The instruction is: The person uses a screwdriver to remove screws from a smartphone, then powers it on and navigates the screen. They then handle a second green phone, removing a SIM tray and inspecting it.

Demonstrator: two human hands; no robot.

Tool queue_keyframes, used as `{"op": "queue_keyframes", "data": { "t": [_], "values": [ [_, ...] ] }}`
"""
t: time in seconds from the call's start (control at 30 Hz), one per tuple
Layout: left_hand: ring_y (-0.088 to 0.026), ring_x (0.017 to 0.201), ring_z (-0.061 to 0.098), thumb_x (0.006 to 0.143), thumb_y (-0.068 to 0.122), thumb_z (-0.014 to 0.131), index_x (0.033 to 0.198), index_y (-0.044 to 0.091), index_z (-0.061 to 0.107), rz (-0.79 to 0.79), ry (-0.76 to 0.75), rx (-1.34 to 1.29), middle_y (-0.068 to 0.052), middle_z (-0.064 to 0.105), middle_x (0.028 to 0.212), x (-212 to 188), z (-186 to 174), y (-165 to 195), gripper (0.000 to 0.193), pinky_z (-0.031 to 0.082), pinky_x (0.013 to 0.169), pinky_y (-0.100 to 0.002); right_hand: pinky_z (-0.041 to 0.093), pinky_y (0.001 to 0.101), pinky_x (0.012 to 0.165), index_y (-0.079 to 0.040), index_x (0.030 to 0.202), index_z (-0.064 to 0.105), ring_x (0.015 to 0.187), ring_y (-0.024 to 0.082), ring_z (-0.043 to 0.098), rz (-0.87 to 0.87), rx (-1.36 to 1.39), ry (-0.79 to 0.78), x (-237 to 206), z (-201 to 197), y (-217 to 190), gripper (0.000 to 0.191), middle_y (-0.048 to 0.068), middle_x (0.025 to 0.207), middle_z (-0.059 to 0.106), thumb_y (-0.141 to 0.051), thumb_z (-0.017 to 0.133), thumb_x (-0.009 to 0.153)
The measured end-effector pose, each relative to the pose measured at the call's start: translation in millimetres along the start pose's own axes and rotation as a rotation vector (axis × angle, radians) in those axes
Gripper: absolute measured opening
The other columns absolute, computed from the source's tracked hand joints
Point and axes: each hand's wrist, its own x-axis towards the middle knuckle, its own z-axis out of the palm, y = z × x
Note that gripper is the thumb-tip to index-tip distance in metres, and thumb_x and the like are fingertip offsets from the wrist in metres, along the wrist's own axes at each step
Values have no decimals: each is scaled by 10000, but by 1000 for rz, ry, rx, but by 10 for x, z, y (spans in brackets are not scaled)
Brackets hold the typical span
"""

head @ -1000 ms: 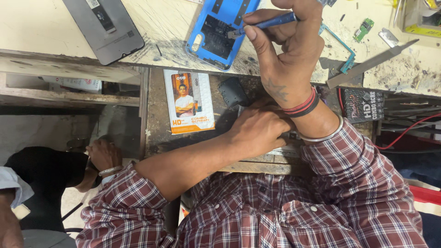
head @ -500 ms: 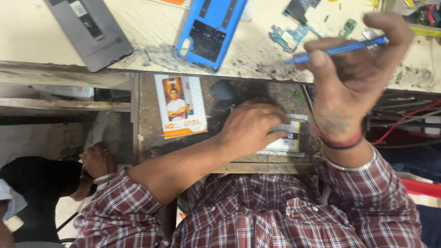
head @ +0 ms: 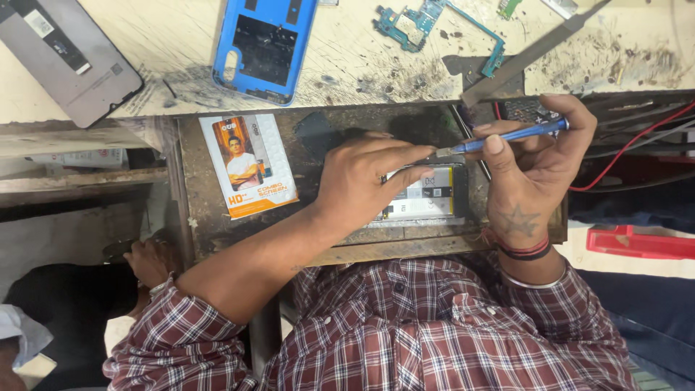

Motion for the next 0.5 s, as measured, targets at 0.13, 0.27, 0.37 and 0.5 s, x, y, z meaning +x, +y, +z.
{"op": "queue_keyframes", "data": {
  "t": [0.13,0.27,0.37,0.5],
  "values": [
    [-220,904,768,940,243,793,1032,119,791,18,23,-11,-62,783,974,17,44,-25,155,614,912,-367,602,264,878,-62,1451,348,909,153,677,18,10,-4,-7,-8,8,513,168,1034,725,-12,745,1130],
    [-217,892,773,949,221,784,1010,117,791,25,22,-3,-54,784,967,6,49,-41,120,604,919,-366,616,270,866,-76,1435,343,954,172,717,-12,3,-26,-15,-18,18,512,176,1050,728,-8,740,1119],
    [-203,886,774,942,223,786,1002,124,793,20,11,15,-46,785,960,-2,42,-40,116,598,935,-373,610,266,865,-85,1438,342,987,185,735,-58,-57,-53,-23,-26,27,504,187,1053,725,5,727,1126],
    [-211,880,769,927,237,794,987,127,792,18,16,44,-46,783,947,-1,37,-27,125,598,930,-374,607,267,918,-90,1445,336,1036,197,739,-123,-69,-86,-60,-12,30,500,198,1090,726,15,722,1146]
  ]
}}
